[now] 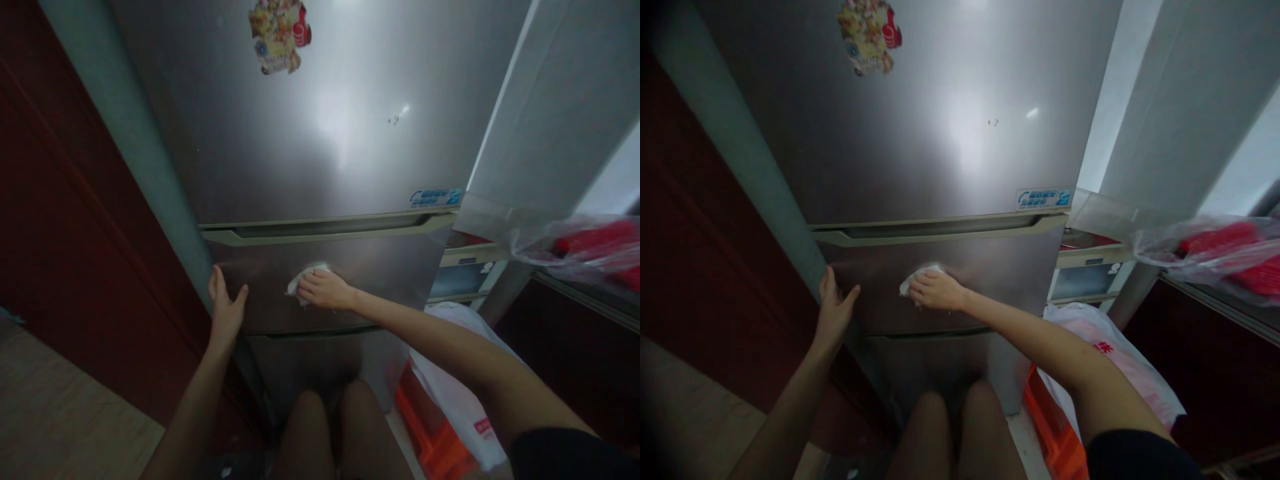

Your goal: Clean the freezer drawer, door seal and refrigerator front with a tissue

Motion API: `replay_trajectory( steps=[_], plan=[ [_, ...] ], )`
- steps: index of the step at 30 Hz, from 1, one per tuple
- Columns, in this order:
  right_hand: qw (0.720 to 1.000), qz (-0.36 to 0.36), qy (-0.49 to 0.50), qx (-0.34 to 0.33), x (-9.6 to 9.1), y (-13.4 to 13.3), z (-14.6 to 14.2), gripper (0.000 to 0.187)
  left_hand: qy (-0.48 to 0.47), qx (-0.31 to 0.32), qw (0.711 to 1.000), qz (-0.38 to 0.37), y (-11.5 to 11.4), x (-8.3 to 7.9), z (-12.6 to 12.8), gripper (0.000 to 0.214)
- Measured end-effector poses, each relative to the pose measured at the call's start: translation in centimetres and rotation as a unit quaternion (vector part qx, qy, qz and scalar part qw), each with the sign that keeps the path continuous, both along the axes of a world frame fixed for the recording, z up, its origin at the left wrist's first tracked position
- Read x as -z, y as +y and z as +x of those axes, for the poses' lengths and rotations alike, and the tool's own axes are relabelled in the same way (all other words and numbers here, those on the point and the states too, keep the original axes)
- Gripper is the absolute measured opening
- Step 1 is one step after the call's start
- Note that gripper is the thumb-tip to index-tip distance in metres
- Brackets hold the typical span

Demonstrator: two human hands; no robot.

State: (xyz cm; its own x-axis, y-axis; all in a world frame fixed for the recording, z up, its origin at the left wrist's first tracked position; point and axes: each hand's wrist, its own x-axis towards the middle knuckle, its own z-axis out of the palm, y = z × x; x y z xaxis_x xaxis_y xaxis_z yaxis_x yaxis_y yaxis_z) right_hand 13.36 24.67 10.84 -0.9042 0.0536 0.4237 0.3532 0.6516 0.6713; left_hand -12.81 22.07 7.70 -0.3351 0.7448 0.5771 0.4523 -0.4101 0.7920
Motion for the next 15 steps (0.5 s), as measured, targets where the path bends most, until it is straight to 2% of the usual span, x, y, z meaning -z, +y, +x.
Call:
replay_trajectory(
  steps=[2, 4, 7, 10, 15],
  plan=[
    [0.997, 0.024, 0.063, 0.038, -3.1, 0.2, -0.2, 0.022, 0.007, -0.001, 1.000, 0.004, 0.0, 0.0, 0.0, 0.084],
    [0.989, 0.043, 0.122, 0.064, -5.4, 0.3, -0.4, 0.024, 0.007, -0.002, 1.000, 0.005, 0.0, -0.1, 0.1, 0.085],
    [0.979, 0.053, 0.185, 0.073, -6.2, 0.6, -0.9, 0.025, 0.003, -0.005, 1.000, 0.006, -0.1, -0.2, 0.3, 0.086],
    [0.974, 0.033, 0.210, 0.075, -4.0, 0.8, -1.6, 0.025, 0.009, -0.011, 1.000, 0.000, -0.3, -0.3, 0.5, 0.086],
    [0.988, -0.016, 0.151, 0.027, 2.9, 0.1, -2.6, 0.019, 0.008, -0.014, 1.000, -0.003, -0.5, -0.5, 0.6, 0.086]
  ],
)
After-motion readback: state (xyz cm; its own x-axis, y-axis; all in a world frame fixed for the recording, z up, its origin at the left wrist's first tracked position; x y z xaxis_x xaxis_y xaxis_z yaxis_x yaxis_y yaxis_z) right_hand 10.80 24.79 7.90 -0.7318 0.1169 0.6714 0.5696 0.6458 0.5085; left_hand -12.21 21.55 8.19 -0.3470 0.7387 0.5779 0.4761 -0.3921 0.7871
